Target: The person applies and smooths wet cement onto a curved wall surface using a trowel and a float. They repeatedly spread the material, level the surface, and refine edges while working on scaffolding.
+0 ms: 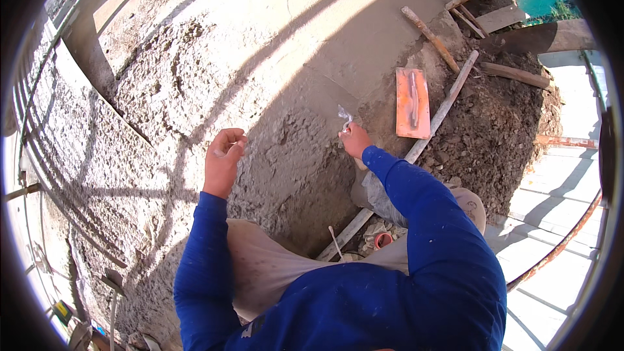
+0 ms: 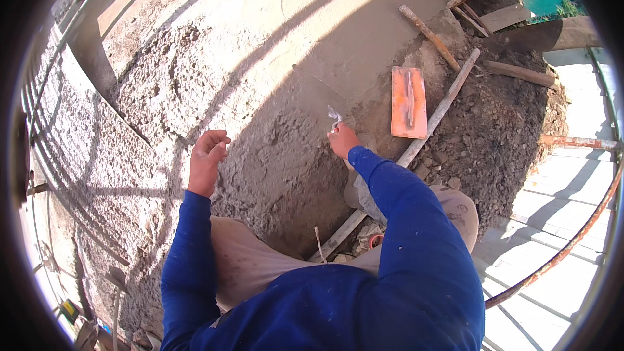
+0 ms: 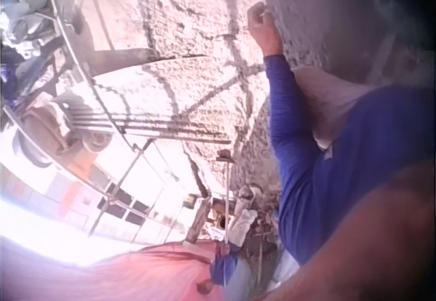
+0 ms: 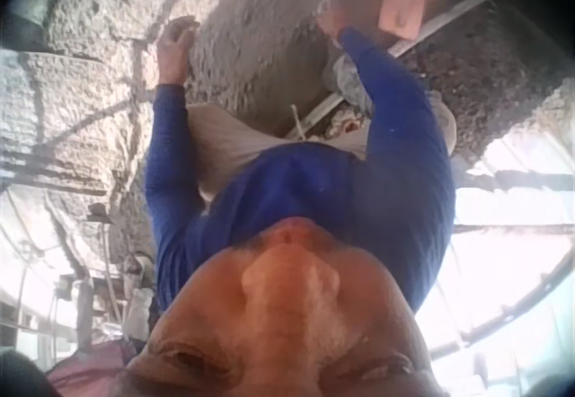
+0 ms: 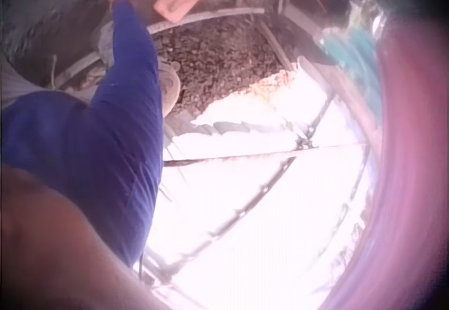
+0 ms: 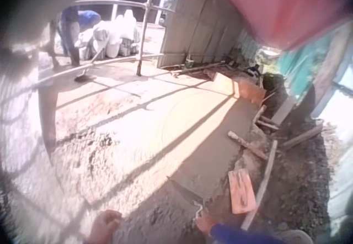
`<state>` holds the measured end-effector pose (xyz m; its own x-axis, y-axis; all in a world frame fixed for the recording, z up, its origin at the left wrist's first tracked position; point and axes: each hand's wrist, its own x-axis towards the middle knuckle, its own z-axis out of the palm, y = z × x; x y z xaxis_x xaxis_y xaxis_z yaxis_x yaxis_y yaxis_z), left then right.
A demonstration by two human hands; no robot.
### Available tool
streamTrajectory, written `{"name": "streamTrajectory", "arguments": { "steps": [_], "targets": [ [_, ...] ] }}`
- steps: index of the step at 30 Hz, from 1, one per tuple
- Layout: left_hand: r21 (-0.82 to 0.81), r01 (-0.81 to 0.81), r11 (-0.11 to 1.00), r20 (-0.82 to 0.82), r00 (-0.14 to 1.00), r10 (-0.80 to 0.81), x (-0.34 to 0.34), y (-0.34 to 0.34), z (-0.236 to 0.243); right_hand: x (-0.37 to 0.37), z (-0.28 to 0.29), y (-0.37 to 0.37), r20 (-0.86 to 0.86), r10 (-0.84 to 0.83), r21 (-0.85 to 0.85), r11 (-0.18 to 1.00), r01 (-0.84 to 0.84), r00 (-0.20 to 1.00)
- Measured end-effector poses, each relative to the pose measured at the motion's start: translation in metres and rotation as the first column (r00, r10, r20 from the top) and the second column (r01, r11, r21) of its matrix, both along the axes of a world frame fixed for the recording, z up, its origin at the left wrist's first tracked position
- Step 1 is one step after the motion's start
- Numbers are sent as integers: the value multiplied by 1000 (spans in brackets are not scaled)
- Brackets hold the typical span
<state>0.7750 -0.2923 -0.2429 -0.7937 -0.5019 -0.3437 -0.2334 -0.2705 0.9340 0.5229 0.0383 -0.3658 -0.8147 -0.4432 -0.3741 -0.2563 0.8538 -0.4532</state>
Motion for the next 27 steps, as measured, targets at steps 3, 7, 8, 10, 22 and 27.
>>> {"name": "streamTrajectory", "arguments": {
  "steps": [3, 7, 8, 10, 22, 27],
  "targets": [
    [-1, 15, 1000, 29, 999, -15, -1, 0, 5, 46, -35, -17, 120, -185, -34, 981, 191, 975],
    [-18, 36, 999, 11, 999, -36, 5, -2, 10, 122, -13, -52, 133, -357, -157, 914, 375, 925],
    [-5, 49, 999, 9, 999, -49, 4, 1, 15, 136, -18, -54, 162, -416, -205, 873, 443, 895],
    [-8, 72, 997, 24, 997, -72, 4, 3, 13, 153, -33, -53, 173, -415, -95, 895, 435, 893],
    [-62, 350, 935, 168, 927, -336, 18, -3, 1, 121, 0, -110, 559, -420, -383, 634, 672, 715],
    [117, 425, 898, 125, 890, -438, -18, 34, -4, 102, 83, -157, 779, -61, -572, 340, 747, 624]
  ]
}}
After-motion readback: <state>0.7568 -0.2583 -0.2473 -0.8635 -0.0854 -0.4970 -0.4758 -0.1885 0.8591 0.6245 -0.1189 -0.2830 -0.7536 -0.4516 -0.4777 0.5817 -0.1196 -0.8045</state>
